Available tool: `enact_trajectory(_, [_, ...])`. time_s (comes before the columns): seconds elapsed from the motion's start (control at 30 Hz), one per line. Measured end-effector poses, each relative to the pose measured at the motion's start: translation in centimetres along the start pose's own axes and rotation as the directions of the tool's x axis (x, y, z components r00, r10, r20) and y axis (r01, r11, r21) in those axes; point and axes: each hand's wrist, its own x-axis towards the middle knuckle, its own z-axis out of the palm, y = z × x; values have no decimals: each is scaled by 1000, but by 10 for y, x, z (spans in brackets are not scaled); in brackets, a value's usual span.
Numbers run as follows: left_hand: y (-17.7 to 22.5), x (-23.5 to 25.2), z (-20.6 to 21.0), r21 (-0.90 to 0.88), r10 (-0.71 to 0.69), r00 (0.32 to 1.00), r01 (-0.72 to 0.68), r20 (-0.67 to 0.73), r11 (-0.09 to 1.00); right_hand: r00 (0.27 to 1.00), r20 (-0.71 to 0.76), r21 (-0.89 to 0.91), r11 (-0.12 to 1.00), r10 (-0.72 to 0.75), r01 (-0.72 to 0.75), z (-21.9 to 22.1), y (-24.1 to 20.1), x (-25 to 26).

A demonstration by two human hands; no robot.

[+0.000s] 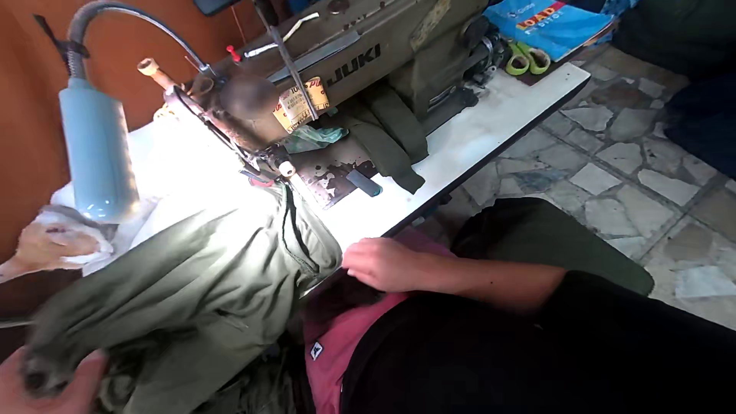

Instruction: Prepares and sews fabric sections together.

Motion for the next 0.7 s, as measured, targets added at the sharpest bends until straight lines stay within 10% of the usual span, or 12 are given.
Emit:
enact_trajectory(0.13, [29,9,66,-34,557,826,-561,-93,827,890,-387,-126,943,241,-309,-52,45,-27])
enact_trajectory(0.23, [120,-4,106,-114,683,728,-684,-54,720,779,-503,-187,834,373,-520,-81,74,-31])
enact_trajectory(0.47, [253,14,159,-306,840,539,-810,-53,501,787,-434,-269,771,438,-577,-77,80,-17])
enact_trajectory(0.6, [285,-11,158,-686,711,651,-390,266,614,732,-467,102,852,497,-513,-90,64,-21])
enact_trajectory(0.7, [292,-30,173,-825,702,434,250,564,507,706,-548,446,871,448,-207,-96,45,-24])
